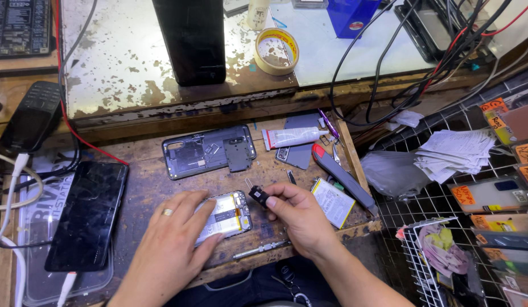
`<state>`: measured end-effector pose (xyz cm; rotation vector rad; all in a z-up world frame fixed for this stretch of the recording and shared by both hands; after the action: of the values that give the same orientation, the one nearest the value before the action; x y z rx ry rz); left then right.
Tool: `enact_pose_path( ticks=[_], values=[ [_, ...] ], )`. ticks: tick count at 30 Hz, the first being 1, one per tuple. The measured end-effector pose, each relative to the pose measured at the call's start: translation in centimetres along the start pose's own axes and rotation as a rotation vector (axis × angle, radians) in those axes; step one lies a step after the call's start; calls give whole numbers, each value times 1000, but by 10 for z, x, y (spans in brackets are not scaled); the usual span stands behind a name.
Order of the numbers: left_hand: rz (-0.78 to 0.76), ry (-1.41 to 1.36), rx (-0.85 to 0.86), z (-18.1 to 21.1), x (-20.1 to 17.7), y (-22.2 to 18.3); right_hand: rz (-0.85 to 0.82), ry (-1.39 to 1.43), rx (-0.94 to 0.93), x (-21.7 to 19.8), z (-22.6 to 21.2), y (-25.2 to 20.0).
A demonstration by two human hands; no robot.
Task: The person disassembles a mobile phone on a repair bench, removes internal components using a screwdriver, and tests the screen by turning the device on.
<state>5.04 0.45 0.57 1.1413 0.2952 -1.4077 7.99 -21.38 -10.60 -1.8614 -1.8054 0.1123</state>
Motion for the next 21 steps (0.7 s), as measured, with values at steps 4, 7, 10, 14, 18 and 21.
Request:
enact_pose_path(
  ticks=[4, 7, 10, 14, 18, 21],
  values=[
    [76, -285, -251, 5, 17, 4, -40, -56, -4, 11, 13, -9],
    [85, -351, -369, 1, 31, 10, -135, -62, -144, 27, 4, -14],
    [112, -209, -241, 6, 28, 13, -152, -30, -314, 34, -19, -12],
    [69, -8, 39, 24, 23, 13, -54, -129, -416, 28, -46, -6],
    [-23, 121, 142, 32, 26, 9, -88, -100, -391, 32, -46, -5],
    [-40, 198, 202, 36, 28, 7, -128, -148, -366, 34, -39, -8]
  ],
)
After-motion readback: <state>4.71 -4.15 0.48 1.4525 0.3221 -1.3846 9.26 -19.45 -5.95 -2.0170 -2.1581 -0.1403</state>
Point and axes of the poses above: each hand's wrist, its own y-axis towards the middle knuckle, its own x-axis out of the palm, z = x × y, the point moved 7 cm from there along y, towards the middle knuckle, and after that the axes turned 12 degrees about z, right-handed, at the moved point
